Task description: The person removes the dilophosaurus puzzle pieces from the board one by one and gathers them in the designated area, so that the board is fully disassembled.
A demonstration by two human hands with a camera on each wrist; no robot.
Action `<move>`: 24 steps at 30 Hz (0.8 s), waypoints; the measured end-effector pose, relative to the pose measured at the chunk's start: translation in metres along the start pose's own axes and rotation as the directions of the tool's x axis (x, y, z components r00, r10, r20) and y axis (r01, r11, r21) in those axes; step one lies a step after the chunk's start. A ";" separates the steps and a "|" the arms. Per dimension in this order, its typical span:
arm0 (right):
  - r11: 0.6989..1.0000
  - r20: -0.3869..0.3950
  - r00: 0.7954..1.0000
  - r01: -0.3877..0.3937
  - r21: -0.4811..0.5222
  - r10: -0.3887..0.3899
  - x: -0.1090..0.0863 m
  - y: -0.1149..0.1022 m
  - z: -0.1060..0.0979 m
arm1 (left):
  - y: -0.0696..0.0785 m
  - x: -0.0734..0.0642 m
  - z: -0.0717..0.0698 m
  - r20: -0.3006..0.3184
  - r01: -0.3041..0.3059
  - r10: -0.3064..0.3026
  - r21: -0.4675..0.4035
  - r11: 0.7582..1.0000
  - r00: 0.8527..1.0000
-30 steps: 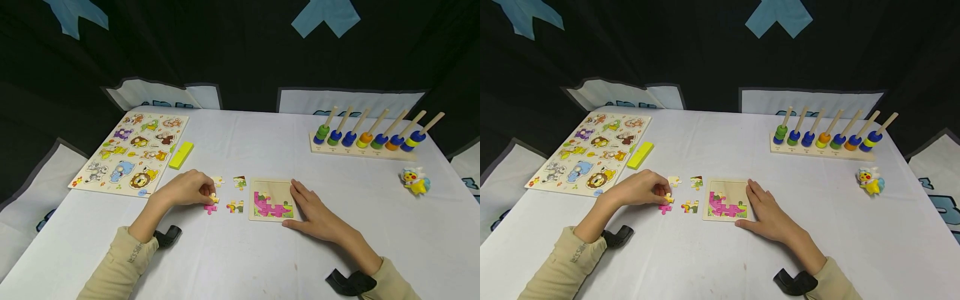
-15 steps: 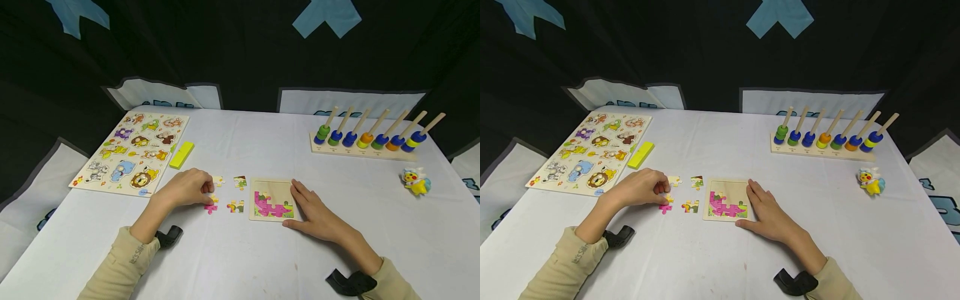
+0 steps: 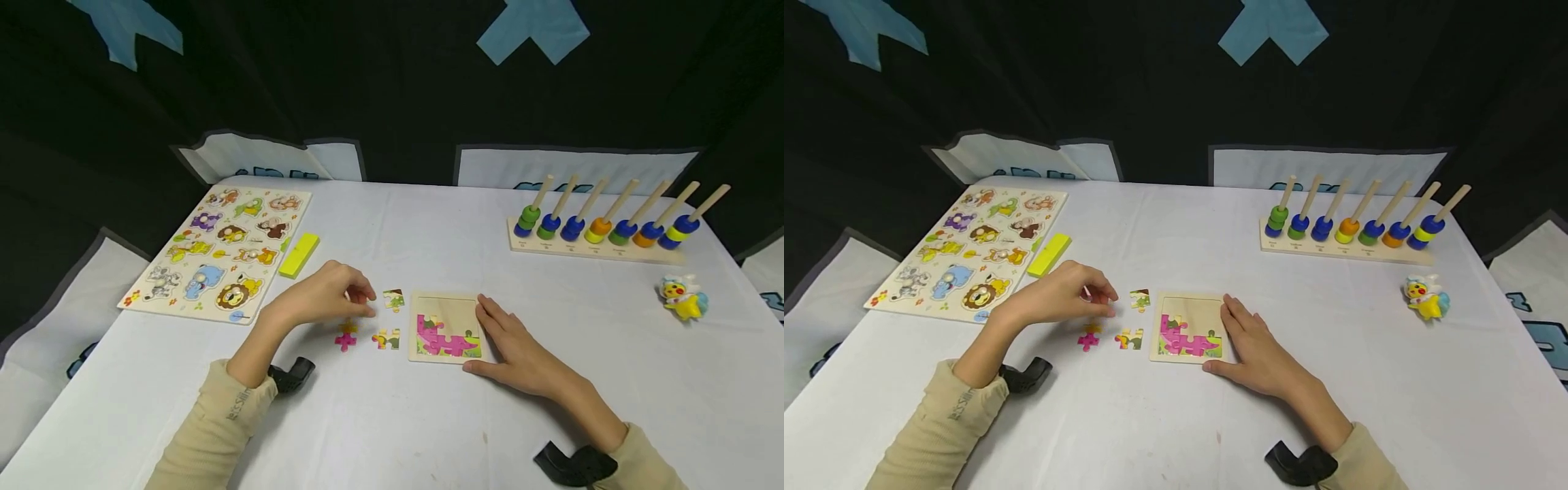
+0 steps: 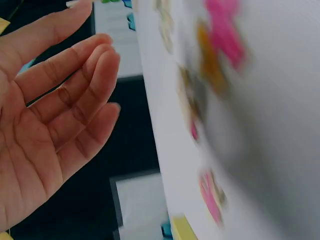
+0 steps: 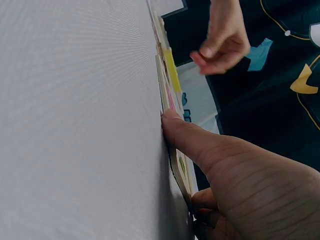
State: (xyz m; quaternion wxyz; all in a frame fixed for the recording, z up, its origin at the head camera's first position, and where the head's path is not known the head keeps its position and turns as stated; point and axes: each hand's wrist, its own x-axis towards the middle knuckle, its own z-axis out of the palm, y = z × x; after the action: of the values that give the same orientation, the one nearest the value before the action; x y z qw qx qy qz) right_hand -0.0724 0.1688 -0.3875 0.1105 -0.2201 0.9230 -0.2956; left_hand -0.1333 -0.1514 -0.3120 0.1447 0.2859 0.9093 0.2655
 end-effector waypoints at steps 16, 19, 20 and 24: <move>1.000 -0.008 1.000 0.021 -0.006 -0.021 -0.001 0.000 -0.001 | 0.025 0.069 0.032 0.127 -0.094 0.106 -0.099 0.991 0.986; 1.000 -0.004 1.000 0.023 -0.005 -0.023 -0.001 0.000 -0.001 | 0.024 0.072 0.040 0.154 -0.078 0.087 -0.066 0.995 0.984; 1.000 -0.002 1.000 0.019 -0.005 -0.019 -0.001 0.000 -0.001 | 0.024 0.072 0.042 0.158 -0.077 0.084 -0.052 0.996 0.984; 1.000 -0.001 1.000 0.016 -0.010 -0.016 0.000 0.000 -0.001 | 0.026 0.071 0.045 0.165 -0.069 0.069 -0.003 0.998 0.984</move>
State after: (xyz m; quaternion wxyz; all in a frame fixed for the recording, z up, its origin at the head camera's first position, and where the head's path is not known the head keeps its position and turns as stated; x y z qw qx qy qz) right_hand -0.0726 0.1700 -0.3867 0.1067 -0.2280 0.9227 -0.2920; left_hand -0.1596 -0.0734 -0.3419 0.2100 0.3384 0.8841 0.2445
